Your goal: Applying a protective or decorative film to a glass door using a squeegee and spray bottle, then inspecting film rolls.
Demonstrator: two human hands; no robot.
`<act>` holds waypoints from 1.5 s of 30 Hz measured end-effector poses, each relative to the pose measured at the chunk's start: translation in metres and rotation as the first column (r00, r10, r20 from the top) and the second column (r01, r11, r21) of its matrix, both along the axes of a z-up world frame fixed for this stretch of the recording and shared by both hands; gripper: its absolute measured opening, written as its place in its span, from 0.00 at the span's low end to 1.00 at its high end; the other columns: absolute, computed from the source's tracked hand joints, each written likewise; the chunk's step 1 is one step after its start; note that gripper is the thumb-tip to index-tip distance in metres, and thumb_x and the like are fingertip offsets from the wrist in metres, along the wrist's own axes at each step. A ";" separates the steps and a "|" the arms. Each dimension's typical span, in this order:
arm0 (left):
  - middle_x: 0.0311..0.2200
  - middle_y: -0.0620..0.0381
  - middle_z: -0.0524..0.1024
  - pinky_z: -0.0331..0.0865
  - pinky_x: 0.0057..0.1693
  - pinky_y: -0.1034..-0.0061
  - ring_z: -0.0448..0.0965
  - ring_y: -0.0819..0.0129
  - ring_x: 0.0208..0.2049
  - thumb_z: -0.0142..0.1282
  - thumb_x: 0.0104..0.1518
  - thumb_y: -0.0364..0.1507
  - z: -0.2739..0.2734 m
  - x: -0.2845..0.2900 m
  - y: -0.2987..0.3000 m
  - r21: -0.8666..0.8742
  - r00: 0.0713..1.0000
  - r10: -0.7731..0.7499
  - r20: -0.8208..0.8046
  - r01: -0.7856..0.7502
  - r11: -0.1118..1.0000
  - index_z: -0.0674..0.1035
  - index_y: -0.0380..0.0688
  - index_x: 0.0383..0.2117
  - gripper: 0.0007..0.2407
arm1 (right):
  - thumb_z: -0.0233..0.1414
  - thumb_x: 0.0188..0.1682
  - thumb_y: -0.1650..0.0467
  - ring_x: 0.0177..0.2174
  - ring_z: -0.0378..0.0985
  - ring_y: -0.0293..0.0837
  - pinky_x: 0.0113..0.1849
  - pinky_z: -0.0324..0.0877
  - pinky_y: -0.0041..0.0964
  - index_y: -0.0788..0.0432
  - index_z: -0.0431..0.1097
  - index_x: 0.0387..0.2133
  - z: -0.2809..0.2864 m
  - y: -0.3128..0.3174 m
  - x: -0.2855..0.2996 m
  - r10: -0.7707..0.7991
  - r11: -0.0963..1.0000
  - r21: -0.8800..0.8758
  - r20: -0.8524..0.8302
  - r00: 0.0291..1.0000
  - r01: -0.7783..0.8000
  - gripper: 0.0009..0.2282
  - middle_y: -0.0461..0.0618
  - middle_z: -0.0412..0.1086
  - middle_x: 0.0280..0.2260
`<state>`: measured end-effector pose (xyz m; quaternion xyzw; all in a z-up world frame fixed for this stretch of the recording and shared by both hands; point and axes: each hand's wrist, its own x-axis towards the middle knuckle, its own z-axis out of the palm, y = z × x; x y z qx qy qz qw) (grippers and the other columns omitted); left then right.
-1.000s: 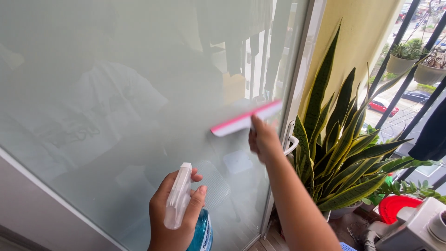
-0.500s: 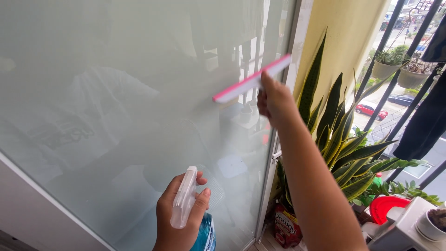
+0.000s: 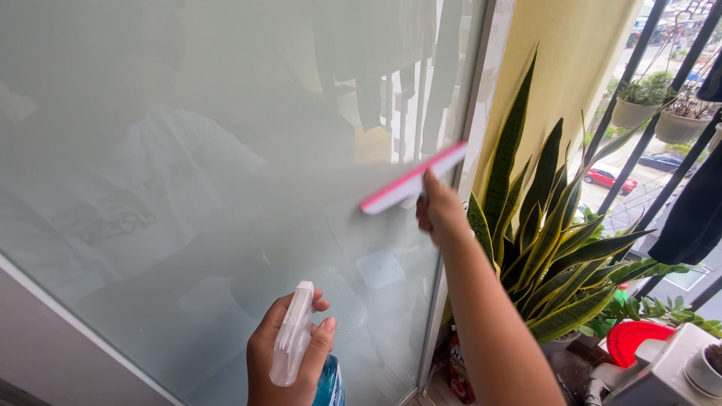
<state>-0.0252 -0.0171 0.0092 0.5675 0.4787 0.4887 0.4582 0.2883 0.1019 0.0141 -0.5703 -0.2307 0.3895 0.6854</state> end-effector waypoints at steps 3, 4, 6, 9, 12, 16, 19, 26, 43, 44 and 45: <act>0.31 0.63 0.89 0.80 0.31 0.75 0.81 0.66 0.19 0.67 0.45 0.30 -0.008 0.000 0.002 0.014 0.998 -0.012 -0.055 0.013 1.000 0.87 0.49 0.42 0.15 | 0.43 0.61 0.56 0.13 0.48 0.34 0.14 0.42 0.29 0.53 0.56 0.27 -0.051 -0.019 -0.024 0.014 0.996 -0.087 -0.209 0.978 -0.032 0.18 0.40 0.54 0.15; 0.31 0.63 0.89 0.80 0.31 0.75 0.81 0.66 0.19 0.67 0.45 0.30 -0.011 0.001 0.002 0.011 0.998 -0.013 -0.057 0.014 1.000 0.87 0.49 0.42 0.15 | 0.43 0.61 0.56 0.13 0.48 0.34 0.14 0.42 0.29 0.53 0.56 0.27 -0.063 -0.019 -0.025 0.012 0.995 -0.090 -0.211 0.977 -0.031 0.18 0.40 0.54 0.15; 0.35 0.63 0.90 0.81 0.33 0.75 0.82 0.66 0.21 0.67 0.45 0.29 -0.016 0.003 0.002 0.023 0.998 -0.044 -0.041 0.045 0.999 0.85 0.48 0.43 0.16 | 0.44 0.59 0.53 0.17 0.44 0.37 0.19 0.38 0.31 0.52 0.51 0.21 -0.087 -0.021 -0.027 0.018 0.990 -0.133 -0.256 0.967 -0.054 0.22 0.42 0.48 0.17; 0.33 0.63 0.88 0.80 0.32 0.76 0.82 0.68 0.19 0.66 0.46 0.29 -0.016 0.003 -0.001 0.039 0.997 -0.060 -0.039 0.061 0.997 0.86 0.48 0.40 0.13 | 0.41 0.60 0.51 0.14 0.41 0.36 0.17 0.36 0.32 0.50 0.51 0.16 -0.080 -0.018 -0.021 0.080 0.997 0.016 -0.322 0.943 -0.079 0.25 0.39 0.45 0.14; 0.34 0.61 0.89 0.82 0.33 0.74 0.84 0.65 0.20 0.66 0.46 0.30 -0.009 0.001 -0.004 -0.002 0.997 -0.040 -0.066 0.040 0.999 0.86 0.48 0.42 0.15 | 0.39 0.59 0.47 0.12 0.46 0.33 0.14 0.41 0.30 0.50 0.54 0.15 -0.025 -0.019 -0.015 0.190 0.977 0.171 -0.431 0.882 -0.127 0.27 0.36 0.48 0.12; 0.36 0.63 0.89 0.86 0.35 0.73 0.87 0.66 0.22 0.66 0.47 0.33 -0.004 -0.007 -0.006 -0.018 0.991 -0.017 -0.135 0.015 1.000 0.85 0.52 0.43 0.15 | 0.43 0.58 0.50 0.13 0.47 0.31 0.15 0.41 0.25 0.46 0.57 0.17 0.054 -0.020 -0.006 0.393 0.905 0.335 -0.428 0.814 -0.261 0.23 0.32 0.48 0.13; 0.34 0.62 0.89 0.83 0.35 0.74 0.85 0.66 0.21 0.66 0.47 0.32 -0.003 -0.014 -0.007 0.003 0.994 0.001 -0.107 -0.001 1.000 0.86 0.50 0.42 0.14 | 0.43 0.60 0.53 0.13 0.45 0.32 0.15 0.41 0.27 0.48 0.55 0.18 0.106 -0.025 -0.017 0.279 0.940 0.278 -0.304 0.911 -0.196 0.22 0.35 0.47 0.13; 0.33 0.63 0.88 0.84 0.34 0.74 0.83 0.68 0.22 0.66 0.47 0.31 -0.003 -0.023 -0.006 0.033 0.995 0.027 -0.094 -0.024 0.999 0.86 0.49 0.41 0.13 | 0.49 0.57 0.58 0.14 0.45 0.34 0.17 0.40 0.28 0.50 0.55 0.17 0.102 -0.019 -0.034 0.103 0.979 0.195 -0.191 0.976 -0.065 0.20 0.38 0.48 0.14; 0.33 0.65 0.86 0.86 0.34 0.75 0.80 0.72 0.23 0.64 0.48 0.31 -0.013 -0.016 -0.011 0.096 0.997 -0.058 -0.048 0.062 0.993 0.85 0.49 0.41 0.13 | 0.43 0.62 0.62 0.10 0.44 0.37 0.15 0.39 0.33 0.50 0.49 0.15 -0.058 -0.042 -0.070 0.207 0.976 0.111 -0.192 0.959 -0.189 0.22 0.38 0.48 0.11; 0.33 0.64 0.86 0.87 0.34 0.74 0.81 0.71 0.23 0.64 0.48 0.31 -0.011 -0.018 -0.013 0.071 0.997 -0.057 -0.052 0.061 0.996 0.85 0.49 0.42 0.13 | 0.44 0.60 0.62 0.12 0.44 0.38 0.17 0.39 0.35 0.51 0.48 0.16 -0.038 -0.043 -0.073 0.201 0.967 0.179 -0.111 0.973 -0.180 0.21 0.40 0.46 0.12; 0.33 0.64 0.86 0.88 0.34 0.73 0.83 0.70 0.23 0.63 0.49 0.31 -0.009 -0.021 -0.014 0.047 0.997 -0.056 -0.056 0.059 0.997 0.85 0.49 0.42 0.13 | 0.45 0.57 0.62 0.14 0.44 0.38 0.19 0.40 0.36 0.52 0.47 0.16 -0.017 -0.043 -0.076 0.189 0.953 0.246 -0.031 0.982 -0.175 0.20 0.43 0.44 0.13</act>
